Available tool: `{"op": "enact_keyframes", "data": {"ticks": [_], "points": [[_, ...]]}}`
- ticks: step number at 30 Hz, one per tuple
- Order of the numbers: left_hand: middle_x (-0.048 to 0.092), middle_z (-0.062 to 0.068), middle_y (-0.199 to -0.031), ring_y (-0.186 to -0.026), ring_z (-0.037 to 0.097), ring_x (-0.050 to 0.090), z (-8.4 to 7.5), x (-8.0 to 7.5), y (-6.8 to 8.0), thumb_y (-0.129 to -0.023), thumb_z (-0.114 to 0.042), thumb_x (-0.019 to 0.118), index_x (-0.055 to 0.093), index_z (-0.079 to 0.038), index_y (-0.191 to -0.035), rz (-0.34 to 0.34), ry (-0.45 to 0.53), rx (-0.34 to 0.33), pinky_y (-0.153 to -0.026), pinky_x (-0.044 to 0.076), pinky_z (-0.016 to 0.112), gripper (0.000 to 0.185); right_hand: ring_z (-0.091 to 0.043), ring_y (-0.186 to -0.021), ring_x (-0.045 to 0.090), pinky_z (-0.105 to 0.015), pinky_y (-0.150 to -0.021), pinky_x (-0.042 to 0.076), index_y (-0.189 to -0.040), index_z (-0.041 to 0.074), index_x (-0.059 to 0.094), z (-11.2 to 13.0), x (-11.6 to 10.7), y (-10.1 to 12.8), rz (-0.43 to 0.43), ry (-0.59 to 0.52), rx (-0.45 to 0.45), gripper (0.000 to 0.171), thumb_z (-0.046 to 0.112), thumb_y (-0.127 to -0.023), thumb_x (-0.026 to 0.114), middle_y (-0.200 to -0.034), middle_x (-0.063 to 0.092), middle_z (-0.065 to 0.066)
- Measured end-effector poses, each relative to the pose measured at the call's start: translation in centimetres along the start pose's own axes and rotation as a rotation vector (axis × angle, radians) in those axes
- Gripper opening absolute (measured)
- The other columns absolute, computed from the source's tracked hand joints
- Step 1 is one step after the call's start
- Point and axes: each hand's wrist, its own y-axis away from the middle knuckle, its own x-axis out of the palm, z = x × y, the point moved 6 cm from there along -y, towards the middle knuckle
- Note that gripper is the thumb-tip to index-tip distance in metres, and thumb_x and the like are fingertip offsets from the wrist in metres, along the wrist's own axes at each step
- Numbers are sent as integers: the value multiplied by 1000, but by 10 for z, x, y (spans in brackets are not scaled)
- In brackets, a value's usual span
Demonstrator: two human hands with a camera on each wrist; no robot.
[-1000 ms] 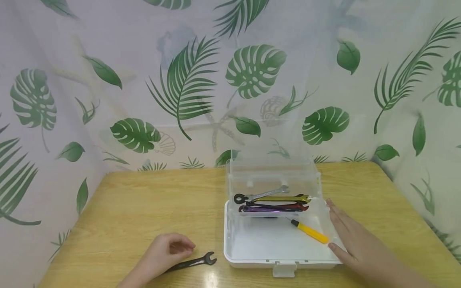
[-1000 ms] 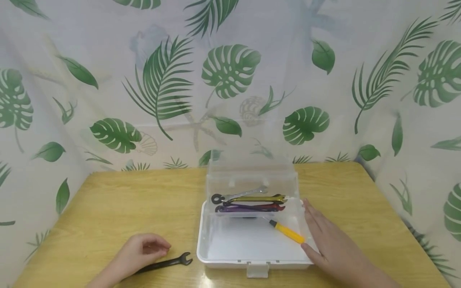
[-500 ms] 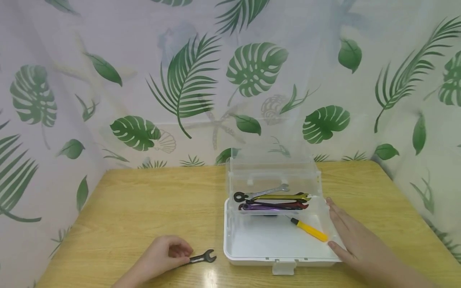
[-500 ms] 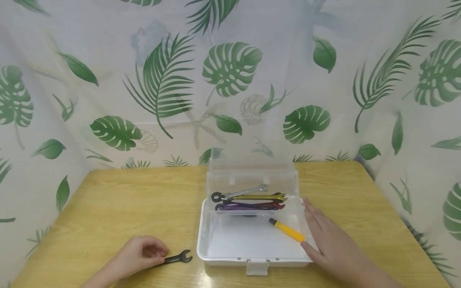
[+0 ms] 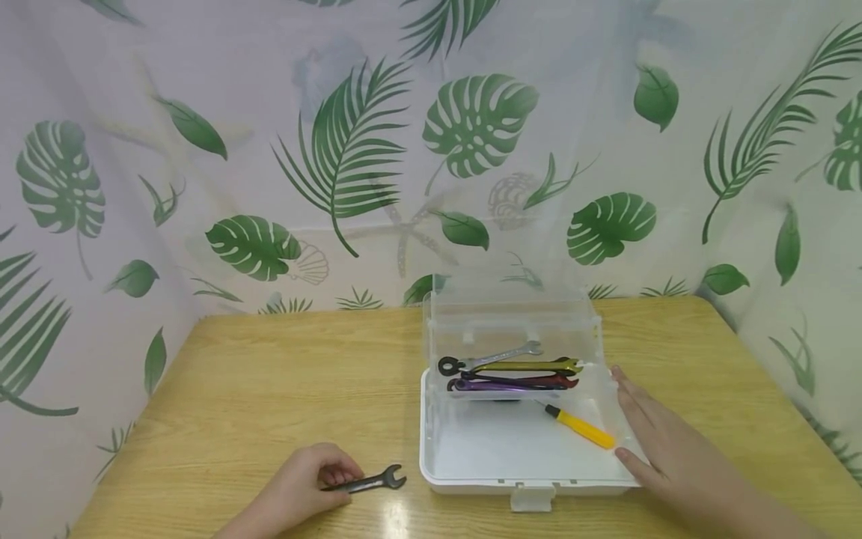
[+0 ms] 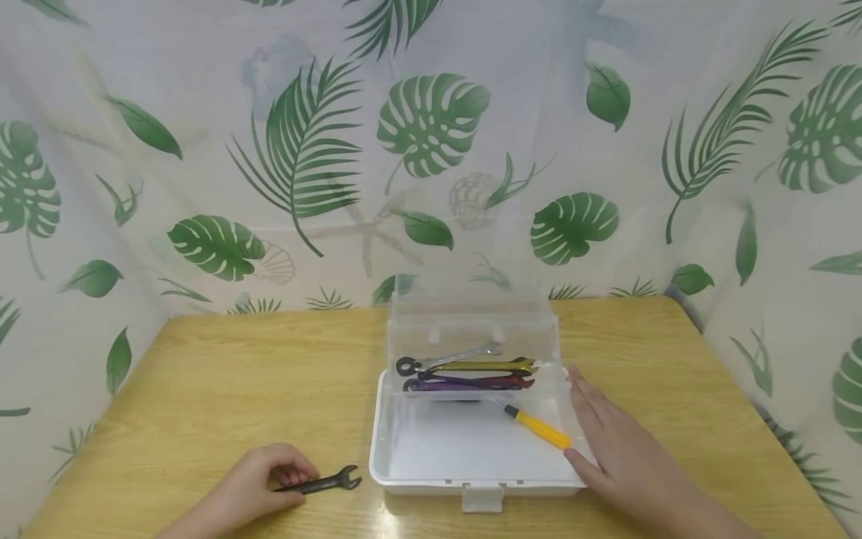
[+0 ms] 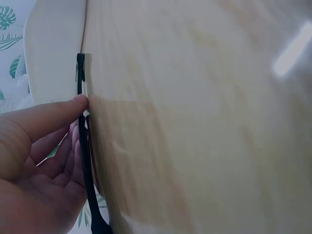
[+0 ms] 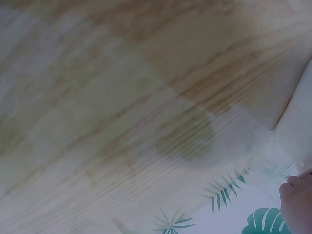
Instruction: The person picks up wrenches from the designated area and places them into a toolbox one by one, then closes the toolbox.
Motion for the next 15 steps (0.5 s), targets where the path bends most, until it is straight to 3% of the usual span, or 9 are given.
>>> {"op": "enact_keyframes", "data": {"ticks": [9, 15], "points": [[69, -7, -90, -79, -4, 57, -1, 1, -1, -81, -2, 89, 78, -13, -95, -31, -137, 29, -70, 55, 19, 21, -40, -154, 39, 0, -110, -18, -167, -1, 21, -1, 0, -1, 26, -8, 23, 85, 48, -107, 57, -180, 13, -11], [68, -7, -86, -76, -4, 55, -3, 1, 0, -80, -1, 88, 78, -13, -91, -44, -166, 38, -67, 54, 19, 19, -41, -154, 38, 0, -108, -16, -168, 0, 20, -1, 1, 0, 36, -27, 36, 85, 49, -108, 56, -181, 11, -9]]}}
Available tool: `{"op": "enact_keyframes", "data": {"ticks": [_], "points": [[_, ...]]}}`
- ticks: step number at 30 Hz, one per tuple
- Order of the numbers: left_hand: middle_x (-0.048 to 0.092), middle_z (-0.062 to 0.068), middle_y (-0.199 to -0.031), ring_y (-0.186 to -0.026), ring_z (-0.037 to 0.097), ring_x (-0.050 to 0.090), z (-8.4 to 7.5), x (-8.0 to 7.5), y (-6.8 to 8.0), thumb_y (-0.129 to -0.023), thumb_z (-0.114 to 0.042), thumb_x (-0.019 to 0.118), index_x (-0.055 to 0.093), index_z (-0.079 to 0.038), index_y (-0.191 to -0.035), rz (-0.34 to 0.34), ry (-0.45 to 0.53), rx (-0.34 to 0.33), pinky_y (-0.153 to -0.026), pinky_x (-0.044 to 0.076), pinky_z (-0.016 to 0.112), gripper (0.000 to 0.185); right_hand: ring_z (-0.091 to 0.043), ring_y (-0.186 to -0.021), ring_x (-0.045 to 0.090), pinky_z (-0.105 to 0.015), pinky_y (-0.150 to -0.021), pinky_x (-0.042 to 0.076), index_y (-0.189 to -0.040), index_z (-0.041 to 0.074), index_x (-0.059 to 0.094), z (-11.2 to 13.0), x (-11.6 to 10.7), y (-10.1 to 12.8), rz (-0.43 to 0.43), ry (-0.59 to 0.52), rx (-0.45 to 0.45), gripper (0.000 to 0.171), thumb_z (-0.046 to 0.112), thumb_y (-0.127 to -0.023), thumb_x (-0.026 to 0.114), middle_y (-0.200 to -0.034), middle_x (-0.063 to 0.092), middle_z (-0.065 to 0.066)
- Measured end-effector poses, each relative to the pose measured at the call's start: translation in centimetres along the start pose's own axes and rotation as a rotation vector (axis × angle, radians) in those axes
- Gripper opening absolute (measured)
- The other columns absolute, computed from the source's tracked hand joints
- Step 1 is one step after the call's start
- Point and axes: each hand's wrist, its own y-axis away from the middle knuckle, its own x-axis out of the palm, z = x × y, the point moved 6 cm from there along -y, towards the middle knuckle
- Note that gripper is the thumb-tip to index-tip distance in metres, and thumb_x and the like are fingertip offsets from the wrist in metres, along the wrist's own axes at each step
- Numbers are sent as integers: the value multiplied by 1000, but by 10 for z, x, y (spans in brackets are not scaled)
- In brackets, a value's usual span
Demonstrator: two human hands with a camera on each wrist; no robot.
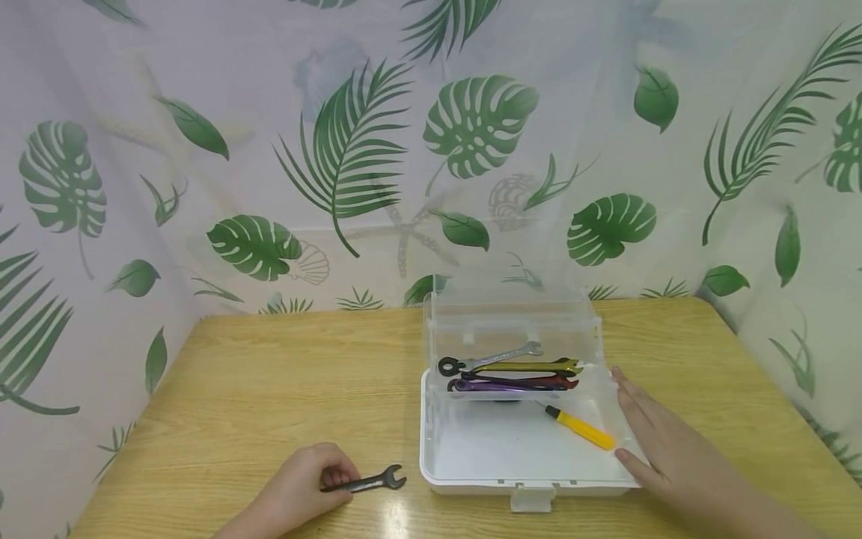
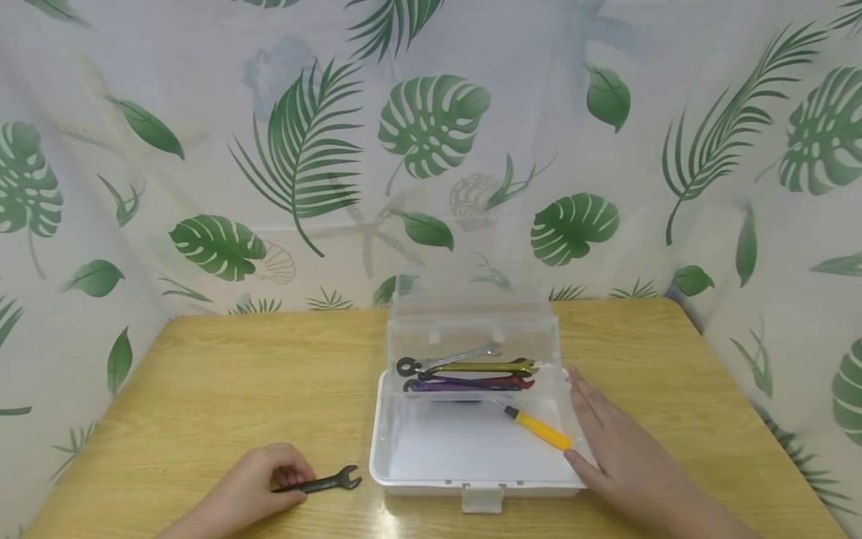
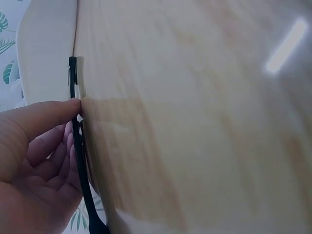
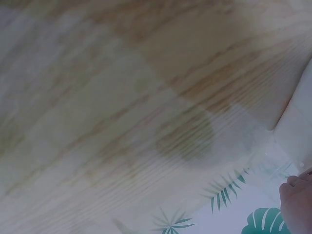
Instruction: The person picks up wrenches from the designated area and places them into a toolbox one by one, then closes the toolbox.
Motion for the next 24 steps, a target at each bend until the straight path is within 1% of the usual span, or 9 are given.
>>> {"op": "enact_keyframes", "data": {"ticks": [5, 10, 15, 19, 24], "points": [[67, -7, -86, -76, -5, 54, -2, 0, 0, -81, 2, 87, 77, -12, -90, -7, 9, 6, -67, 53, 19, 19, -40, -156, 36, 0, -108, -15, -169, 2, 17, 0, -1, 0, 8, -8, 12, 86, 51, -108, 54, -181, 7, -6], [65, -7, -86, -77, -5, 53, -2, 2, 1, -81, 3, 87, 76, -13, -90, -4, 7, 3, -67, 52, 19, 22, -39, -156, 36, 1, -110, -16, -169, 2, 17, 1, -2, 1, -11, -2, -7, 86, 49, -109, 55, -181, 6, -6], [67, -6, -87, -77, -4, 54, 0, 2, 1, -81, 1, 88, 76, -14, -90, 2, 17, -14, -67, 52, 19, 21, -37, -157, 35, 0, -112, -17, -169, 1, 17, 1, -2, 1, -38, 14, -34, 85, 46, -108, 57, -181, 8, -7], [69, -6, -86, -76, -4, 56, 0, 0, 1, -82, -1, 88, 77, -13, -90, -1, 30, -34, -67, 53, 20, 18, -32, -160, 32, -1, -115, -16, -168, 0, 20, 1, -2, 2, -66, 32, -59, 84, 44, -108, 59, -181, 10, -9], [70, -7, -83, -74, -4, 55, 0, -1, -1, -82, -2, 87, 78, -12, -89, 4, 74, -51, -66, 52, 19, 15, -24, -164, 23, -3, -118, -15, -167, -1, 21, 0, -1, 2, -97, 39, -87, 84, 41, -107, 61, -180, 12, -10]]}}
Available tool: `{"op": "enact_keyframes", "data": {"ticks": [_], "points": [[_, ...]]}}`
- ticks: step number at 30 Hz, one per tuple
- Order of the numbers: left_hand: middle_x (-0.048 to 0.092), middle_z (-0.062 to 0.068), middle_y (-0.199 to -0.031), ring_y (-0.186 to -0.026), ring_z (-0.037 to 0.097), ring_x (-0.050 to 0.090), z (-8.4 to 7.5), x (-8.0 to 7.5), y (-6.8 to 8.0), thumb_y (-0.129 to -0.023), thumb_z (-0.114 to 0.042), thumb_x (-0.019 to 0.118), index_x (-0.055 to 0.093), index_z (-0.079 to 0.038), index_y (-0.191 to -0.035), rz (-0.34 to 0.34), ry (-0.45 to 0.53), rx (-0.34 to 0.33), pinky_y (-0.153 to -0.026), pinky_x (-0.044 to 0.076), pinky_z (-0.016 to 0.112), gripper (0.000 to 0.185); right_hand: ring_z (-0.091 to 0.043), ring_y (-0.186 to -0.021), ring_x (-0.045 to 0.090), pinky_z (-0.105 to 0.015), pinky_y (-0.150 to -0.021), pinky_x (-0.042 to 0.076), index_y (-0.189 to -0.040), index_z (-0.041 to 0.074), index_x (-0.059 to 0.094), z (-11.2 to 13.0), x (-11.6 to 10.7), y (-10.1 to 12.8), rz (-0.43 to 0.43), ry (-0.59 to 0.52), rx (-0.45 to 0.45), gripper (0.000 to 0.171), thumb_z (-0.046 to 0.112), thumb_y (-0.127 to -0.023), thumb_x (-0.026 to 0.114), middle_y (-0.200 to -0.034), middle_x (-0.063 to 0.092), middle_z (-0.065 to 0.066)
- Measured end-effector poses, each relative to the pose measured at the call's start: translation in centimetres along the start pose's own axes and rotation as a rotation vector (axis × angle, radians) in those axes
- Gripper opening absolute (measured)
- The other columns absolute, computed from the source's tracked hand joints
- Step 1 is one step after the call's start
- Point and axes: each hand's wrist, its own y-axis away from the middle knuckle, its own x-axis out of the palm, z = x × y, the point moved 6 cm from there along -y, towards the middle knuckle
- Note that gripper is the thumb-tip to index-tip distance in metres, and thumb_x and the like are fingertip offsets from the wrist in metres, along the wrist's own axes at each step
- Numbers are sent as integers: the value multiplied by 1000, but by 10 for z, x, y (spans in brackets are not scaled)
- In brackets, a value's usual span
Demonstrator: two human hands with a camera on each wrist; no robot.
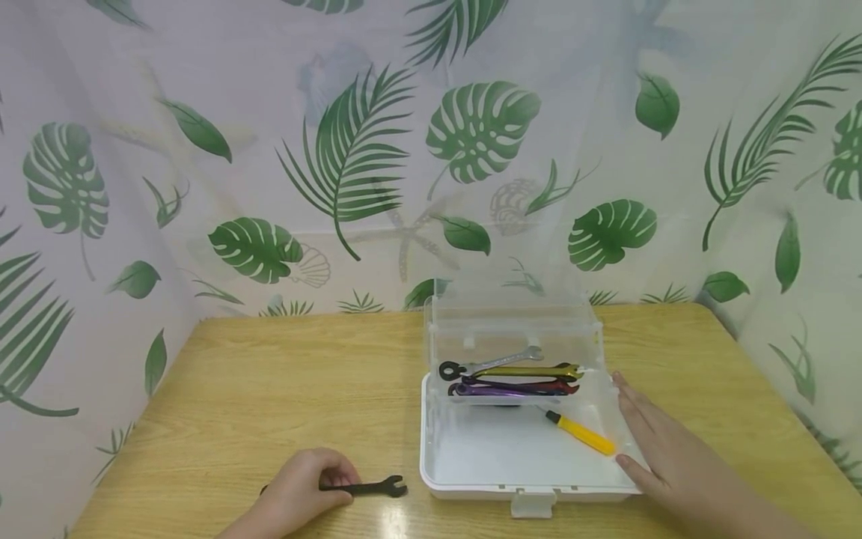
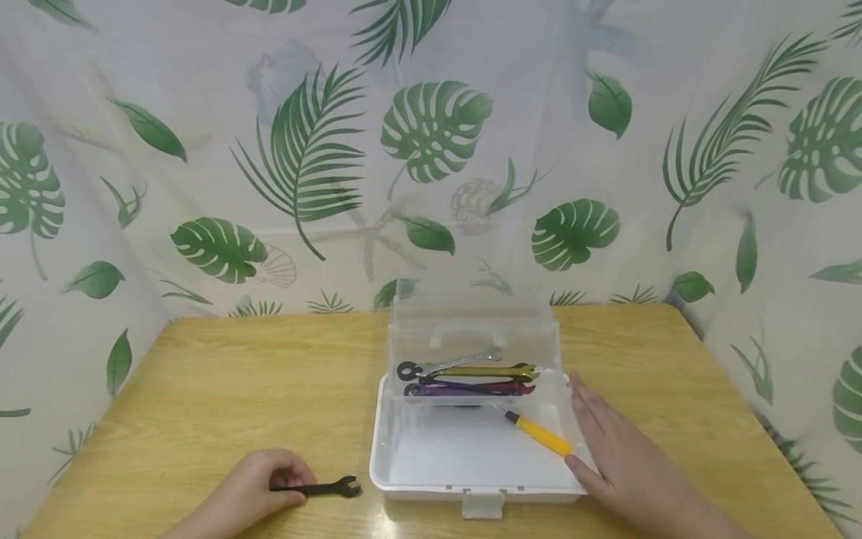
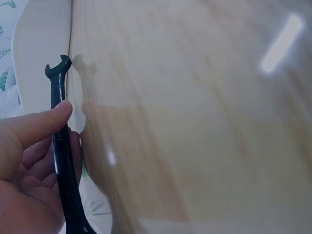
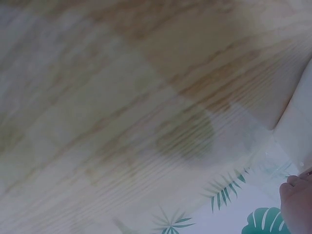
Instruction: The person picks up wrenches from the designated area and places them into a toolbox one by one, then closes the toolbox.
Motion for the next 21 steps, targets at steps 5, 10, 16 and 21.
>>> {"op": "enact_keyframes", "data": {"ticks": [5, 10, 16, 21], "points": [[75, -4, -84, -74, -5, 59, -1, 0, -2, -82, -1, 87, 79, -10, -89, 9, 16, -6, -67, 55, 18, 14, -6, -165, 2, -3, -120, -13, -167, -2, 22, 1, -2, 0, -35, 11, -21, 85, 40, -105, 63, -180, 13, -9], [79, 1, -88, -76, -2, 65, 0, -1, -4, -83, -1, 87, 81, -8, -91, 21, 45, -32, -68, 56, 18, 13, 13, -156, -15, -3, -121, -12, -166, -3, 24, 4, -5, 0, -71, 29, -44, 85, 38, -104, 65, -180, 14, -9], [81, 7, -93, -81, 2, 71, -2, -7, -2, -84, 0, 85, 81, -5, -93, -1, 74, -23, -74, 59, 16, 12, 13, -155, -17, -4, -121, -12, -166, -3, 24, 5, -5, 0, -85, 32, -58, 85, 37, -104, 65, -180, 13, -9], [81, 8, -95, -81, 4, 72, -6, -17, -3, -84, 2, 84, 83, -6, -94, -24, 88, -26, -73, 60, 17, 12, 13, -155, -17, -4, -121, -11, -166, -3, 24, 5, -5, 0, -88, 31, -59, 85, 37, -104, 66, -180, 13, -8]]}}
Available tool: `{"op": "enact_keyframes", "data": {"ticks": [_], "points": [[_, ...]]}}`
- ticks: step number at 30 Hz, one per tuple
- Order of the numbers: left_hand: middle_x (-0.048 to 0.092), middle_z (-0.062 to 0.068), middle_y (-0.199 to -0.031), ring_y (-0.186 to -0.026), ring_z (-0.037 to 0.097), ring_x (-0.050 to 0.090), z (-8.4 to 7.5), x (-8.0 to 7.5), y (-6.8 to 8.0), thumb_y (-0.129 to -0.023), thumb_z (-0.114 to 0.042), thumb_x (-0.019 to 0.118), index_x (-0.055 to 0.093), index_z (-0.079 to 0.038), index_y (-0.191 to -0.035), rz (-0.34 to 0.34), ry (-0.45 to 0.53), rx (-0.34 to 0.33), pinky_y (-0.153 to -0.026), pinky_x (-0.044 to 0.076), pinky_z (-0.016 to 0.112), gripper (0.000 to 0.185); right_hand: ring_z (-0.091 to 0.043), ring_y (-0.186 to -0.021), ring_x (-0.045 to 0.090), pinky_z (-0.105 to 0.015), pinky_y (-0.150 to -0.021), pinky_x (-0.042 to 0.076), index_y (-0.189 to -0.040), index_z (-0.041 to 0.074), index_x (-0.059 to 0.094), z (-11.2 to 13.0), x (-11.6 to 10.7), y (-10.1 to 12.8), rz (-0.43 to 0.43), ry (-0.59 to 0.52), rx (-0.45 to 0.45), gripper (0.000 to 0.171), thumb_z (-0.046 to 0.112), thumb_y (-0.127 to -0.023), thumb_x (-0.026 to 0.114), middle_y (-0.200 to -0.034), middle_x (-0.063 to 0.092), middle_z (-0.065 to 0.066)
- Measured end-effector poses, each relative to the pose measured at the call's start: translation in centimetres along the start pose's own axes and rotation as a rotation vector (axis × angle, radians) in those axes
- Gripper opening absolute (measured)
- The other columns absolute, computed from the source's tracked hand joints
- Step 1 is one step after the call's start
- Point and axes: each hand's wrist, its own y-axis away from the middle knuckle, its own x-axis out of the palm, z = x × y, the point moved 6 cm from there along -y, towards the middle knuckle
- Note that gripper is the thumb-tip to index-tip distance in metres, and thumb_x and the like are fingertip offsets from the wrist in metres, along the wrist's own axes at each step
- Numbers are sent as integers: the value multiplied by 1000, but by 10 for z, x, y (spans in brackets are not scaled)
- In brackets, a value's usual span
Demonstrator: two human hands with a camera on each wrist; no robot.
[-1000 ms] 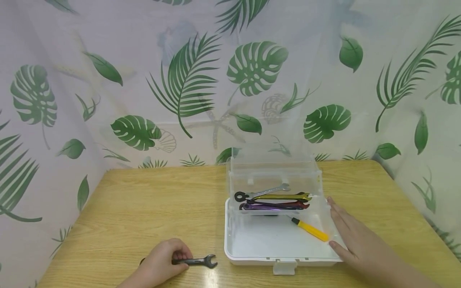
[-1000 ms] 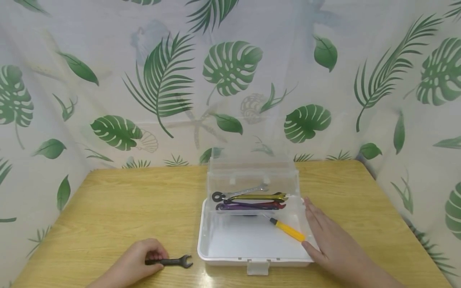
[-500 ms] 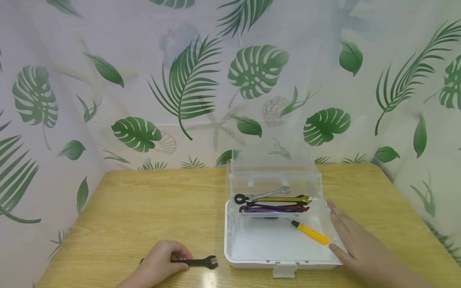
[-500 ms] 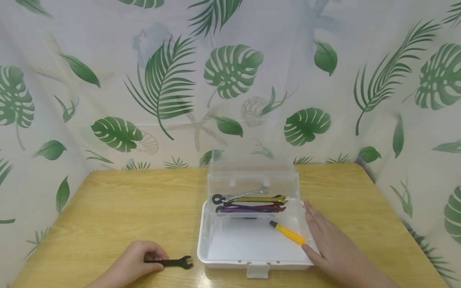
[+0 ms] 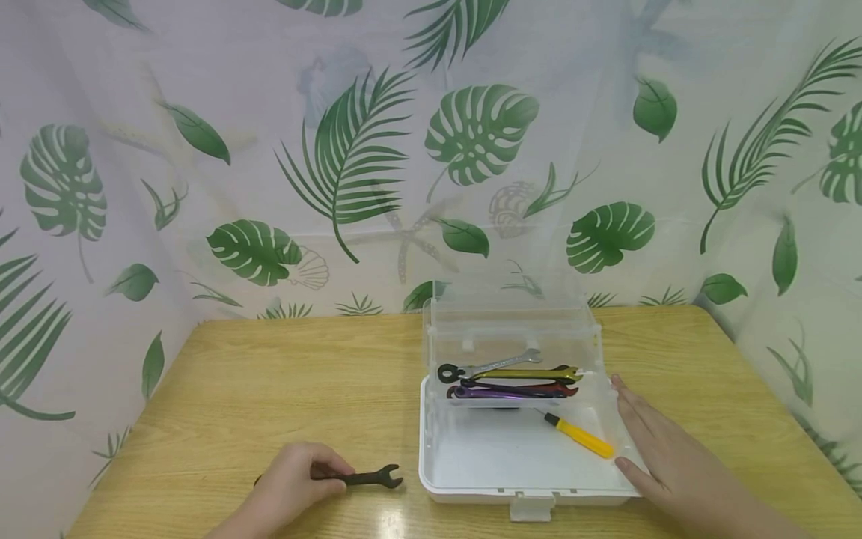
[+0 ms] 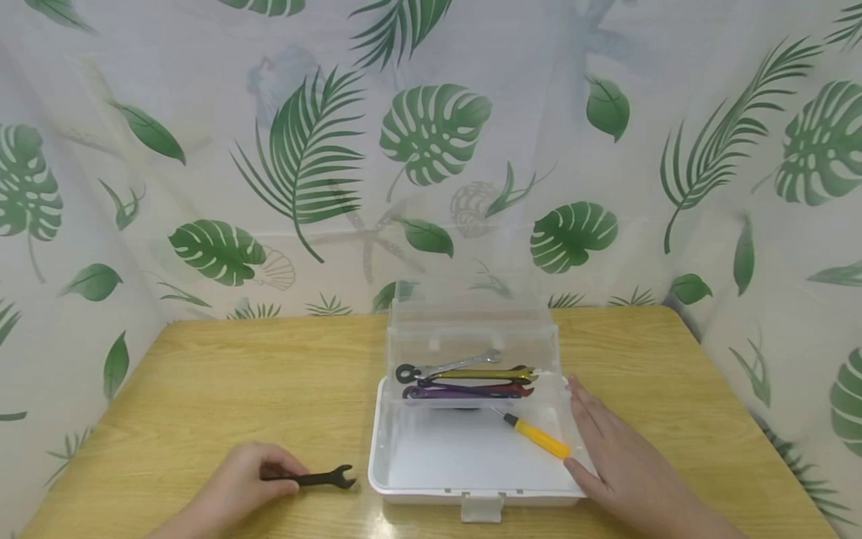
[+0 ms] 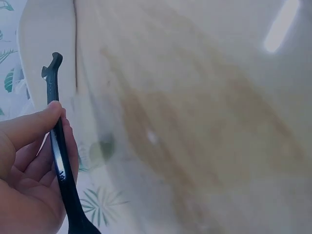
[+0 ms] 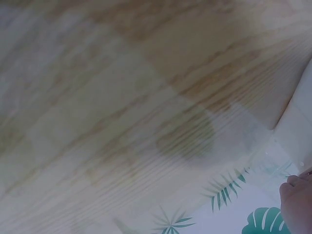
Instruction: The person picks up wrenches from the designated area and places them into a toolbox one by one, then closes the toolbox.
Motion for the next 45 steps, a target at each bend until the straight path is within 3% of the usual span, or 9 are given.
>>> {"op": "enact_keyframes", "data": {"ticks": [10, 12, 15, 18, 30, 38, 45], "points": [[82, 9, -94, -78, 3, 72, -29, -23, -10, -85, 4, 83, 84, -5, -94, -39, -55, 45, -69, 60, 17, 13, 9, -158, -11, -3, -121, -13, -167, -1, 23, -2, 3, 1, 24, -9, 33, 85, 39, -105, 64, -180, 14, -8], [82, 9, -94, -77, 3, 72, -37, -27, -13, -85, 4, 83, 84, -6, -94, -47, -75, 57, -68, 59, 16, 13, -3, -164, -3, -3, -119, -14, -167, -2, 22, -3, 4, 1, 51, -10, 50, 85, 40, -106, 62, -180, 13, -9], [82, 9, -94, -77, 4, 72, -48, -32, -19, -86, 3, 83, 84, -6, -95, -52, -95, 75, -67, 59, 17, 13, -24, -166, 19, -2, -117, -16, -167, -2, 22, -4, 5, 0, 91, -11, 74, 84, 42, -107, 60, -180, 14, -10], [82, 9, -95, -78, 5, 72, -58, -35, -27, -86, 4, 83, 84, -5, -96, -55, -113, 101, -68, 60, 17, 13, -32, -159, 34, -2, -116, -17, -167, -2, 22, -4, 5, -1, 113, -17, 90, 84, 44, -107, 58, -180, 14, -10], [83, 6, -96, -83, 9, 74, -98, -33, -58, -89, 2, 82, 84, -6, -98, -53, -181, 204, -74, 60, 18, 12, -31, -160, 33, -1, -115, -17, -167, -2, 24, -4, 4, -1, 115, -21, 87, 83, 44, -107, 58, -180, 14, -10], [83, 10, -96, -82, 12, 75, -114, -25, -79, -89, 3, 80, 84, -4, -100, -43, -178, 231, -75, 60, 18, 13, -38, -155, 39, -1, -114, -18, -165, -4, 27, -3, 5, -2, 144, -30, 104, 82, 45, -107, 58, -179, 17, -14], [83, 12, -101, -89, 19, 78, -128, -16, -97, -91, 3, 79, 83, -3, -103, -28, -160, 278, -78, 62, 19, 14, -35, -157, 37, -2, -116, -17, -165, -4, 26, -4, 5, -1, 117, -16, 85, 83, 43, -107, 60, -179, 18, -13]]}}
